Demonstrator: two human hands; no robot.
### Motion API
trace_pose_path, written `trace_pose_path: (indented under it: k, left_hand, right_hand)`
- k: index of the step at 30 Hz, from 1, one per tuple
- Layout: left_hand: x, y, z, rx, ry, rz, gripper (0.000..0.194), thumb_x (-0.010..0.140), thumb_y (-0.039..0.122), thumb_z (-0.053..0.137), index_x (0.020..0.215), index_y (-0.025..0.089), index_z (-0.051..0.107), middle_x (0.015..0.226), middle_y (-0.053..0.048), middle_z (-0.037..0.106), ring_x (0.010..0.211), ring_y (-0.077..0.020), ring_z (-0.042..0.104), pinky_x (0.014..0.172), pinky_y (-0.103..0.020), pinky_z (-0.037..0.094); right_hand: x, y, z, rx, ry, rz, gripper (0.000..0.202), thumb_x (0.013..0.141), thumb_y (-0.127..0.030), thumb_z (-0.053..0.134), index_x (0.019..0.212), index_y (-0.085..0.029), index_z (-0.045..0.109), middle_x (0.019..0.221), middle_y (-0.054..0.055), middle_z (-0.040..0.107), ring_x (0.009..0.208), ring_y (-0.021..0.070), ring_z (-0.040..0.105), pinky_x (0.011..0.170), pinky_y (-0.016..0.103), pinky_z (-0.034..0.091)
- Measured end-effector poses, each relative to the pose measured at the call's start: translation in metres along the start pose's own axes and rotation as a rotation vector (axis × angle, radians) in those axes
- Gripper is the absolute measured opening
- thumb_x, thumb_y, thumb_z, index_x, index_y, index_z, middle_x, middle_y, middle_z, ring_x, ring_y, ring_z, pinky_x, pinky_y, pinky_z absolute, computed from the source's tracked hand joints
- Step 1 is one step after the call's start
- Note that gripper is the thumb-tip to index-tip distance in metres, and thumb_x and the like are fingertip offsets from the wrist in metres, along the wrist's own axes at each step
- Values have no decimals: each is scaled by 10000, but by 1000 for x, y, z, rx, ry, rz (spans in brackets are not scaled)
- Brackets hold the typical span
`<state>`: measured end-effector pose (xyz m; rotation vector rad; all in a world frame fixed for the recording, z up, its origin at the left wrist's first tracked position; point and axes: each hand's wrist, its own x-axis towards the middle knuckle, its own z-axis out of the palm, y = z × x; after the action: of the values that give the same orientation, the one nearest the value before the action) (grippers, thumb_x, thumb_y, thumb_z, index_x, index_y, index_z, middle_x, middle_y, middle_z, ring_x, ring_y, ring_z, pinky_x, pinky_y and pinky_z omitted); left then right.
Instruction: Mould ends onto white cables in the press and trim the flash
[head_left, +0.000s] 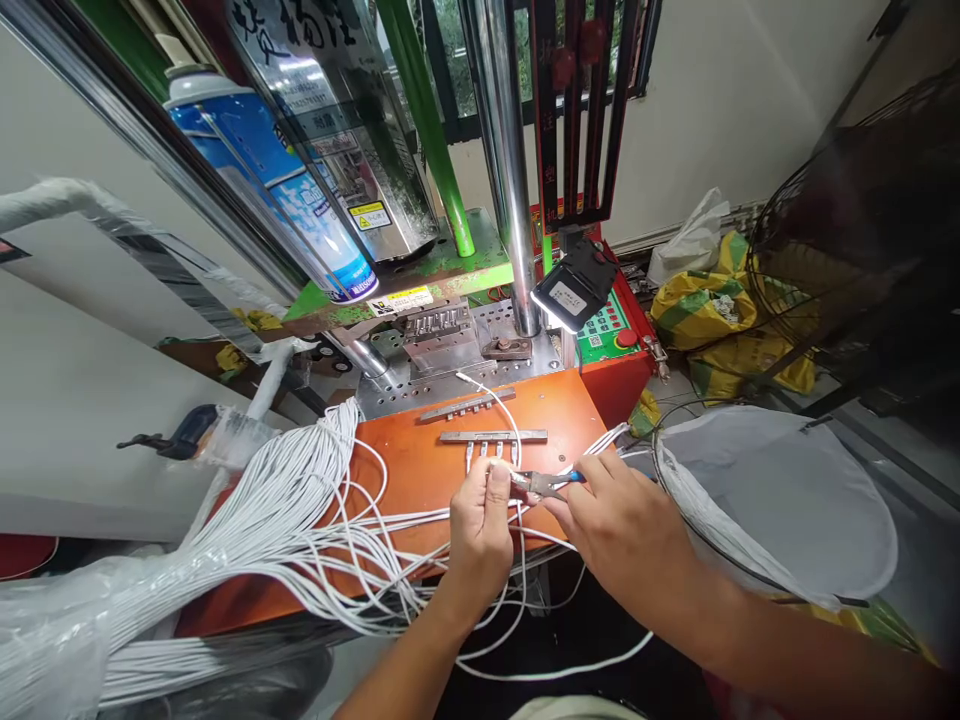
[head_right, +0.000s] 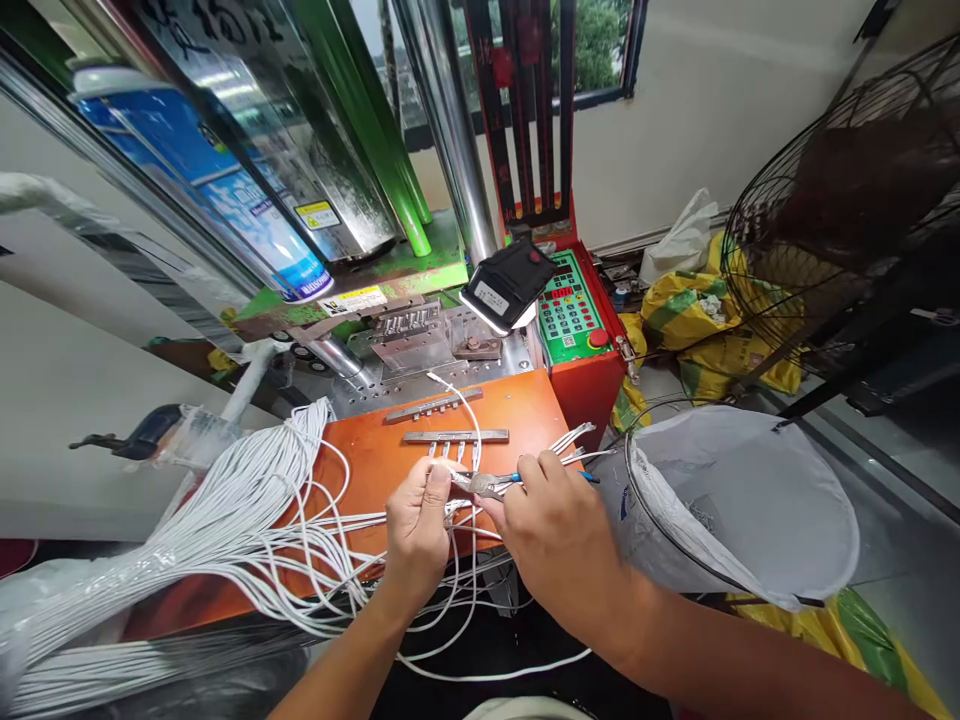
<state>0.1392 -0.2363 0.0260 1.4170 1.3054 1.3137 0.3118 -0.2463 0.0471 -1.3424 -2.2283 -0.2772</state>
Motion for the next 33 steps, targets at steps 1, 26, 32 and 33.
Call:
trace_pose_path:
  k: [1, 26, 32, 33]
  left_hand:
    - [0, 0, 2, 13, 10, 5, 424, 1093, 492, 460, 861, 192, 650, 806, -49, 707, 741, -195, 655, 743, -317, 507]
    - [-4, 0, -6, 153, 17, 24, 436, 1112, 428, 444, 755, 218, 579, 679, -7, 632, 626, -169, 603, 650, -298, 455]
    - [-3, 6, -4, 136, 31, 32, 445, 1094, 433, 477, 725, 215, 593, 666, -21, 636, 626, -178, 595, 655, -308, 450]
    - [-2, 6, -4, 133, 21, 31, 446, 1090, 438, 486, 721, 214, 596, 660, -21, 635, 619, -177, 591, 647, -308, 447]
  right_hand:
    - [0, -1, 1, -3, 2, 8, 267, 952, -283, 756, 729, -217, 625, 808, 58, 596, 813, 247, 499, 684, 378, 303]
    - [1, 8, 17, 99, -19, -54, 316, 1050, -271, 614, 744, -192, 638, 808, 68, 621, 788, 223, 503, 693, 361, 310]
    - [0, 12, 19, 173, -7, -99, 446, 1104, -289, 499, 682, -191, 602, 709, 44, 565, 674, 189, 457, 620, 353, 265]
    - [-1, 14, 20, 204, -22, -92, 465, 1113, -298, 476, 677, -190, 595, 701, 40, 563, 659, 180, 455, 618, 352, 261]
